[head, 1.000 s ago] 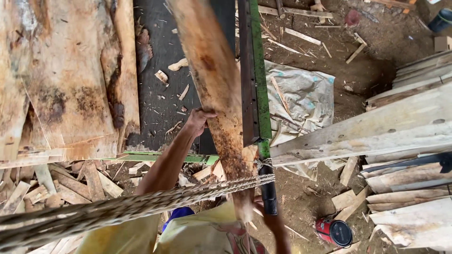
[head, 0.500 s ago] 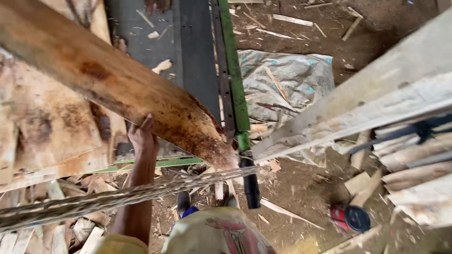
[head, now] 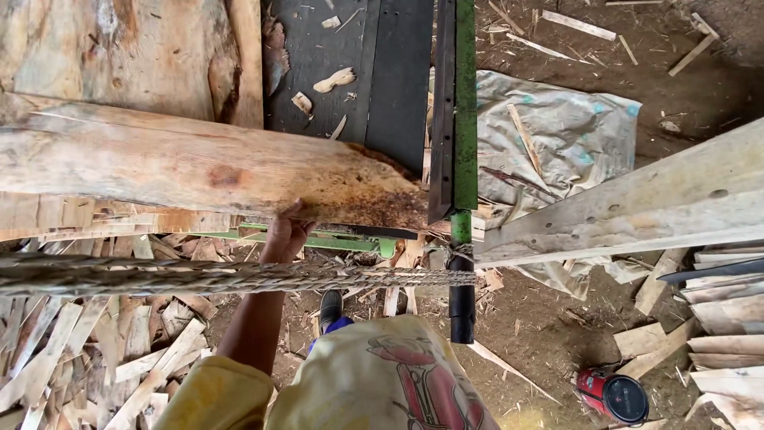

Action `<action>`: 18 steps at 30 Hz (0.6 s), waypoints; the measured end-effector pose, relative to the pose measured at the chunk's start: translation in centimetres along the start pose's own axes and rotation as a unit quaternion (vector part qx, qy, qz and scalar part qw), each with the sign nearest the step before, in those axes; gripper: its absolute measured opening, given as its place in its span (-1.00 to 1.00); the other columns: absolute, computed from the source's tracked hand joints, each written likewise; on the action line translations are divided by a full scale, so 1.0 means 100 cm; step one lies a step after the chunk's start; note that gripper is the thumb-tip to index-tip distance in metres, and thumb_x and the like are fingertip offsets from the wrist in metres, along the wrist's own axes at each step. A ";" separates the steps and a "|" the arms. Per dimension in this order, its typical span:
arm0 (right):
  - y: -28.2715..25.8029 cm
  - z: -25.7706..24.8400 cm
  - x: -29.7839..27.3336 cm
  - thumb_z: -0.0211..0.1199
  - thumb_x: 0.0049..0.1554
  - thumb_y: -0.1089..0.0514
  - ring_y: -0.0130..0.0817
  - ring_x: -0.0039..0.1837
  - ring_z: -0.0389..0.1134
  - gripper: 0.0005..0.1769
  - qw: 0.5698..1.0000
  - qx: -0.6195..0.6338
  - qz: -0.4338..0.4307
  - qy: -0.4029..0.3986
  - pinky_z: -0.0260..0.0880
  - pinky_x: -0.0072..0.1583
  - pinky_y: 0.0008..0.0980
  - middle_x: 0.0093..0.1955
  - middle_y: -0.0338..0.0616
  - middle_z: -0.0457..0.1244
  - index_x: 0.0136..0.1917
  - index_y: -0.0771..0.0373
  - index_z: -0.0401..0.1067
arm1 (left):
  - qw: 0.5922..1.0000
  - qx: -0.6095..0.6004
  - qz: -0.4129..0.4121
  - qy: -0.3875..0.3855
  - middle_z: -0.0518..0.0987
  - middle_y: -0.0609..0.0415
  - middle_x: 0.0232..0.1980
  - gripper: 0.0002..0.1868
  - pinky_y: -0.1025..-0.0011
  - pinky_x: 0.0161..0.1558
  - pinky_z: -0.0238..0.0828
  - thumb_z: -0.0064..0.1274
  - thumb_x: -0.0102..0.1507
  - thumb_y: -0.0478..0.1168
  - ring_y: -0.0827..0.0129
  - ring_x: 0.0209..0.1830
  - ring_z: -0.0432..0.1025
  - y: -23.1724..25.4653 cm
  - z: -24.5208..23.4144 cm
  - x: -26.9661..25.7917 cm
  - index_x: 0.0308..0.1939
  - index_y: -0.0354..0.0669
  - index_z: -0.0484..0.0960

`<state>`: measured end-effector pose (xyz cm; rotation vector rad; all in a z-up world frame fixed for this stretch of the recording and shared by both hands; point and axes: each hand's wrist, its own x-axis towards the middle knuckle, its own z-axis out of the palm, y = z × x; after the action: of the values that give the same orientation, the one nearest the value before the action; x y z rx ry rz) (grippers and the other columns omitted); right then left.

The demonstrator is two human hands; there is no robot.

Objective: Cutting strips of wood bark using a manual guillotine cutter.

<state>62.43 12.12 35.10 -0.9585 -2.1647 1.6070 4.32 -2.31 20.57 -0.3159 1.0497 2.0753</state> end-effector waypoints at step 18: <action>-0.076 0.114 0.188 0.11 0.13 0.21 -0.28 -0.38 0.32 -0.31 0.976 -0.055 0.209 0.012 0.36 -0.44 -0.31 -0.26 0.03 0.32 0.50 0.21 0.04 | 0.980 -0.049 0.115 0.154 0.66 -0.28 -0.23 -0.51 0.33 -0.37 0.69 0.17 0.20 -0.50 0.15 -0.47 0.63 0.004 0.048 0.035 0.09 -0.47 0.23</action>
<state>39.29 14.74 35.21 -1.5447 -2.1568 1.6445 2.24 3.07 21.96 -0.6076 1.2152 2.3402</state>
